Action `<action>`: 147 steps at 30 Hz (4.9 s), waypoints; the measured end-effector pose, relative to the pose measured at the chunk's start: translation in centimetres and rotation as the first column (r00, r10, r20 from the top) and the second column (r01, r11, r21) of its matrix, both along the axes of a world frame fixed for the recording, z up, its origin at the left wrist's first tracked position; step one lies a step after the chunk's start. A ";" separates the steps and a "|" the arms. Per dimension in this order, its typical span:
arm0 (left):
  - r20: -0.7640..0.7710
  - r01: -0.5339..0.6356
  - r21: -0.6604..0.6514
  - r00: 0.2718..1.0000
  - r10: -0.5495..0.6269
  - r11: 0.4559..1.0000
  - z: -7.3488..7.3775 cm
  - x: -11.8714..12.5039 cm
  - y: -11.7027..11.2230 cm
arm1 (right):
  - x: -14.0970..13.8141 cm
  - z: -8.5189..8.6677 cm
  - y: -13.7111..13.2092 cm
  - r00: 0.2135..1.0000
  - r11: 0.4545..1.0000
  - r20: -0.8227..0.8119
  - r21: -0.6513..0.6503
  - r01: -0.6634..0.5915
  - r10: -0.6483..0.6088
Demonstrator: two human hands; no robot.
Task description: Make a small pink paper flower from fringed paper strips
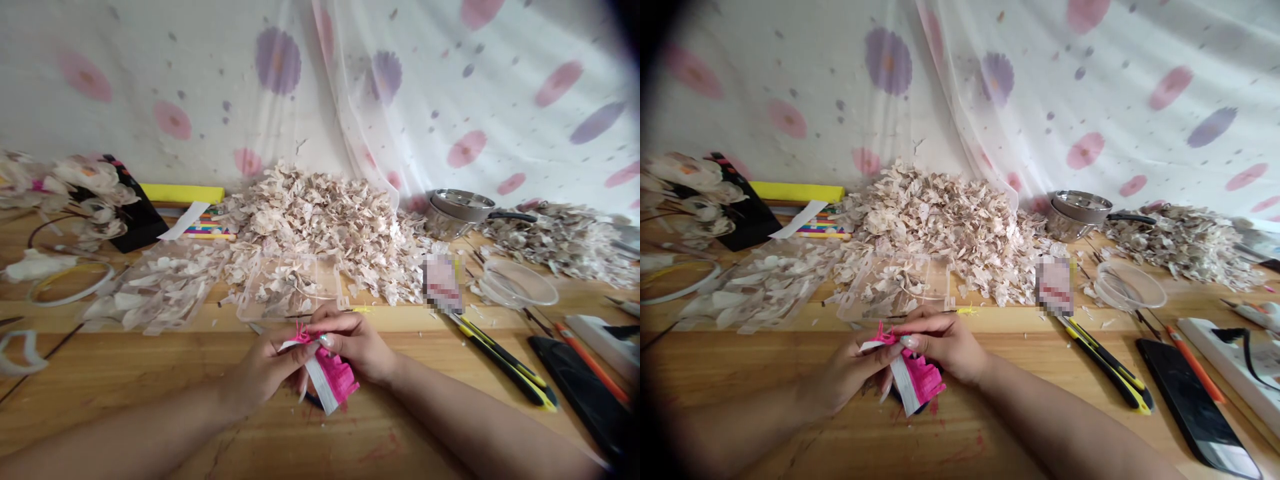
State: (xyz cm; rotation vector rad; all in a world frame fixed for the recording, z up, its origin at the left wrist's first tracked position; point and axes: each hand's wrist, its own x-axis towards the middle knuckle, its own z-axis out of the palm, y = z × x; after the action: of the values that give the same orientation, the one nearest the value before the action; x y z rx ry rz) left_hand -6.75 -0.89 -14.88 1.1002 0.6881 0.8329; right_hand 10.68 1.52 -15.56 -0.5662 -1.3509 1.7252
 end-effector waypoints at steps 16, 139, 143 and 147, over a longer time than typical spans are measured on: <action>-0.123 -0.008 0.006 0.992 0.008 1.000 0.5 -0.1 0.0 | -0.7 0.3 -0.4 0.995 0.927 0.022 -0.363 0.095 -0.094; 0.367 0.150 -0.485 0.929 0.045 0.861 1.3 0.0 -0.6 | 0.3 0.9 0.0 0.978 0.858 -0.004 0.479 0.186 -0.209; 0.443 0.285 -0.486 0.895 -0.049 0.826 0.9 -0.2 -0.5 | 0.4 0.9 0.1 0.989 0.894 -0.002 0.427 0.132 -0.146; 0.469 0.313 -0.466 0.880 -0.069 0.827 0.5 -0.1 -0.4 | 0.4 1.0 0.1 0.995 0.912 0.002 0.400 0.093 -0.102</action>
State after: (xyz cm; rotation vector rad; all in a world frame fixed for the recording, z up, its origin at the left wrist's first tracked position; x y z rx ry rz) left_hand -6.85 -1.33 -14.39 0.4396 0.3759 0.6206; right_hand 11.12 1.62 -14.56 -0.4113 -1.6092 1.3125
